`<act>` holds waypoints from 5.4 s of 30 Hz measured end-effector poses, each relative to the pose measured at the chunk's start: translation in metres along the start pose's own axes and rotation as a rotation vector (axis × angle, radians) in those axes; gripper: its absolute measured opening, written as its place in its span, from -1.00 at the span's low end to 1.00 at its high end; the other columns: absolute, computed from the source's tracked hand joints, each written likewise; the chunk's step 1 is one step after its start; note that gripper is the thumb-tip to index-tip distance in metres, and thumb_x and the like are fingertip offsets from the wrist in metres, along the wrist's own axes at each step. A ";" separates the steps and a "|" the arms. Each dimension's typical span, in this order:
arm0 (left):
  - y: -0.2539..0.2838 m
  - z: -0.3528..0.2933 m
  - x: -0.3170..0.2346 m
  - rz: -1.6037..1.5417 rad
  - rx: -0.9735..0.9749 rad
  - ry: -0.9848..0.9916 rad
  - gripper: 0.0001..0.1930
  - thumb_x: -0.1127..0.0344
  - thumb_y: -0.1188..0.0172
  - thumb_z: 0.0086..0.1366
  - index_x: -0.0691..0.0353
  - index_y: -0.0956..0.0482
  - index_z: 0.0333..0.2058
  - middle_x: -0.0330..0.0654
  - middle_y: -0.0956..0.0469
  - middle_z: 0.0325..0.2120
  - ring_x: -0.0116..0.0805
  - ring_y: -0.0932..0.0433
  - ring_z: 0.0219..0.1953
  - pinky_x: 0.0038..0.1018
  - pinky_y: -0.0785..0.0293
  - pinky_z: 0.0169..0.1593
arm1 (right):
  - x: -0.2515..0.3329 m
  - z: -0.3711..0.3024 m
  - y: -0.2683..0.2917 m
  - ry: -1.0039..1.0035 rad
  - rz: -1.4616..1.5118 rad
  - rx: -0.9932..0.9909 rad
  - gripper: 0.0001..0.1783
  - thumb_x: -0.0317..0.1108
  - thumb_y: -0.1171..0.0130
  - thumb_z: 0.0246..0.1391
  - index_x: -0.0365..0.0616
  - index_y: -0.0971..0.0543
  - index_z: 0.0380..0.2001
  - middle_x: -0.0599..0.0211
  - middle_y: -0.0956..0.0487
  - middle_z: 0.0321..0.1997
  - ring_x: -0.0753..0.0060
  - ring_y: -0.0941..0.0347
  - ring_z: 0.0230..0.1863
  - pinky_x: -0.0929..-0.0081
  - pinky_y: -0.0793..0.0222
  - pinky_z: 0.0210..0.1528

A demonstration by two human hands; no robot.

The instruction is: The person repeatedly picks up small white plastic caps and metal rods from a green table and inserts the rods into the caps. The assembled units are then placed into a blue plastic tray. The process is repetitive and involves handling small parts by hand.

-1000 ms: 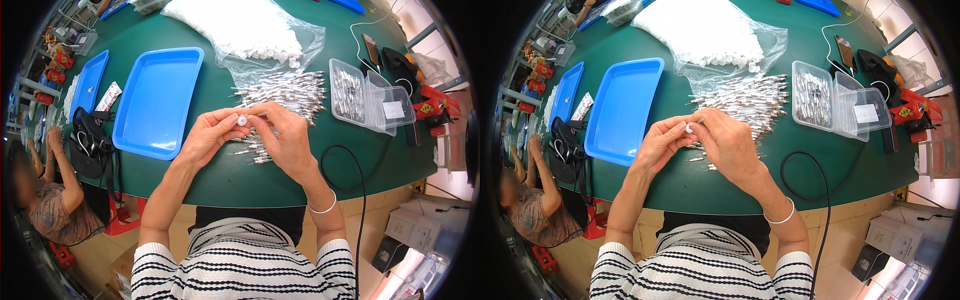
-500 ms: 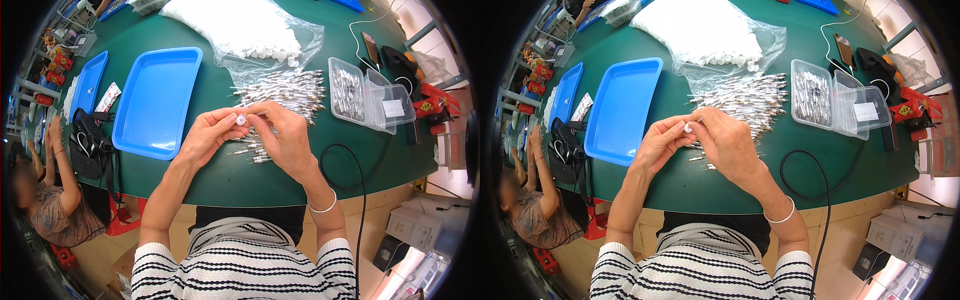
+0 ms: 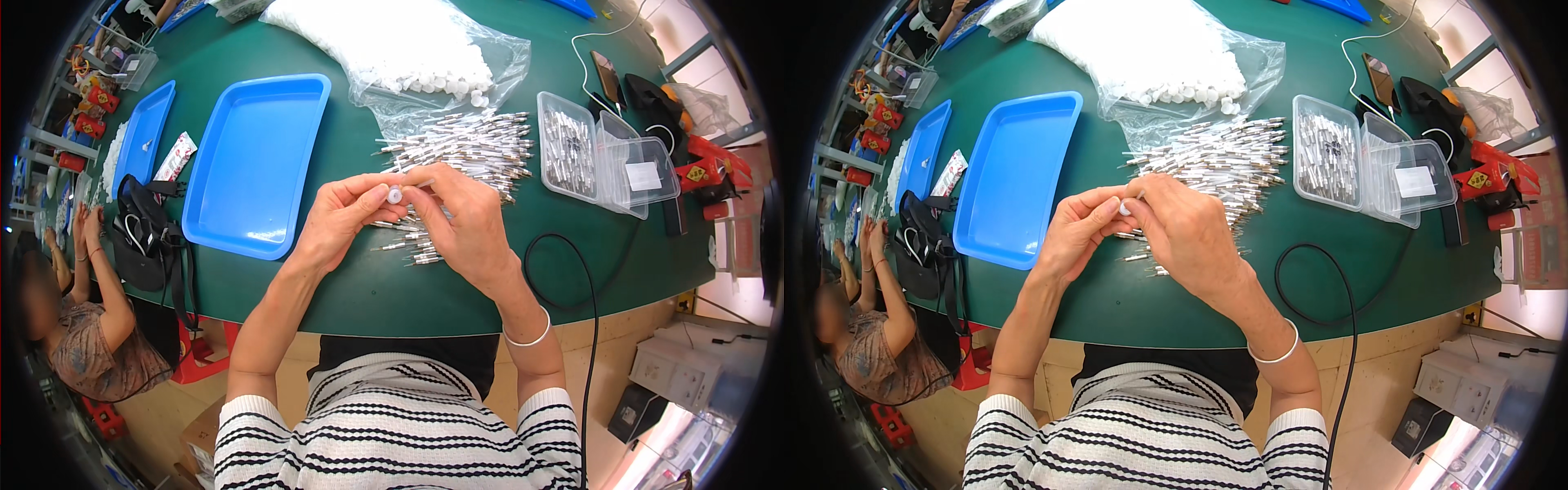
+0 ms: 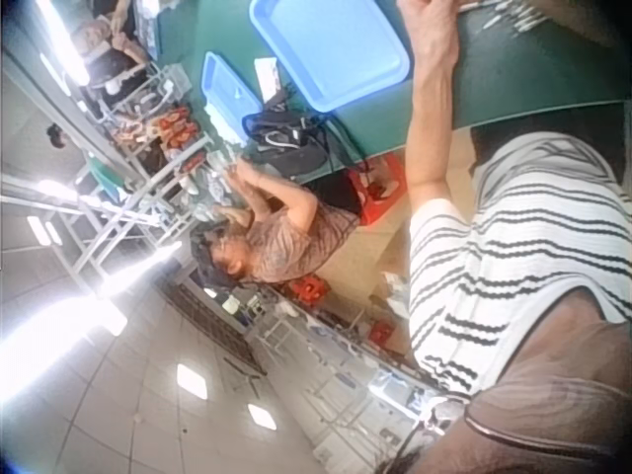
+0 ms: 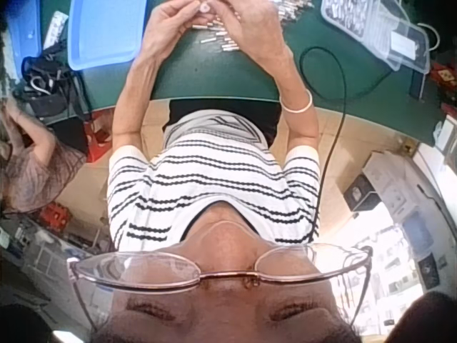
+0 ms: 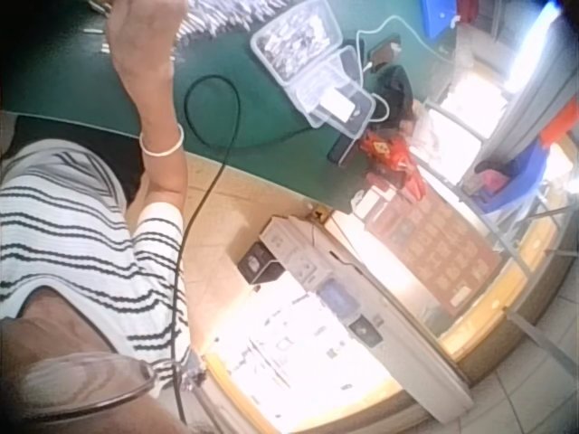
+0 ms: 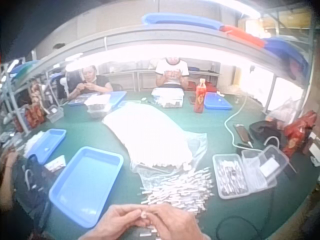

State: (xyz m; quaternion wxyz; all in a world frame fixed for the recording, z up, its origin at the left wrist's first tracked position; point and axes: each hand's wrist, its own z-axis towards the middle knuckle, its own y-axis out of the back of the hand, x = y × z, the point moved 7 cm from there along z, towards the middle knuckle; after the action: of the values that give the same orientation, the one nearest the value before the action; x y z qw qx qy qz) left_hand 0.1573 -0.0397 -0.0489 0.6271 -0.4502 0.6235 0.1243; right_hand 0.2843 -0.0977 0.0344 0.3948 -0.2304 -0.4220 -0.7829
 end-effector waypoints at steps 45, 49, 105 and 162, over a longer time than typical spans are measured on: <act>0.002 -0.001 -0.001 -0.113 -0.057 0.004 -0.72 0.37 -0.12 0.32 0.36 -0.54 -0.05 -0.13 -0.60 -0.23 -0.48 -0.59 -0.25 -0.55 -0.54 -0.08 | -0.020 -0.005 -0.009 -0.223 0.260 0.008 -0.88 -0.56 -0.21 -0.01 -0.24 -0.60 -0.33 0.27 -0.58 -0.36 0.42 -0.49 -0.41 0.50 -0.39 -0.40; 0.001 -0.001 -0.009 -0.063 -0.056 -0.055 -0.69 0.38 -0.14 0.30 0.37 -0.49 -0.01 -0.14 -0.59 -0.22 -0.48 -0.58 -0.20 -0.56 -0.54 -0.05 | -0.026 -0.005 -0.010 -0.274 0.382 0.031 -0.85 -0.54 -0.22 0.02 -0.26 -0.60 -0.28 0.27 -0.60 -0.32 0.51 -0.54 -0.34 0.56 -0.45 -0.35; -0.013 -0.021 -0.039 0.175 -0.016 -0.520 -0.76 0.63 -0.20 0.16 0.41 -0.52 -0.16 -0.14 -0.48 -0.21 -0.44 -0.51 -0.16 -0.53 -0.47 -0.02 | -0.022 -0.007 -0.015 -0.303 0.432 0.236 -0.88 -0.42 -0.12 0.14 -0.28 -0.53 -0.35 0.30 -0.52 -0.50 0.54 -0.42 -0.50 0.60 -0.36 -0.40; -0.011 -0.018 -0.034 -0.100 -0.070 -0.379 -0.91 0.39 -0.10 0.32 0.29 -0.42 -0.30 -0.16 -0.48 -0.27 -0.48 -0.45 -0.21 -0.50 -0.41 -0.10 | -0.021 -0.015 -0.014 -0.073 0.315 -0.179 -0.83 -0.56 -0.34 -0.13 -0.15 -0.59 -0.40 0.39 -0.57 -0.36 0.43 -0.41 -0.29 0.51 -0.31 -0.24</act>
State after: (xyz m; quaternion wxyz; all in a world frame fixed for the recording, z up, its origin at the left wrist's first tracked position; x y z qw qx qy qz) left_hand 0.1467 -0.0453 -0.0110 0.7225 -0.4708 0.4663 0.1972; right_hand 0.2851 -0.0966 0.0048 0.4748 -0.3560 -0.3236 -0.7369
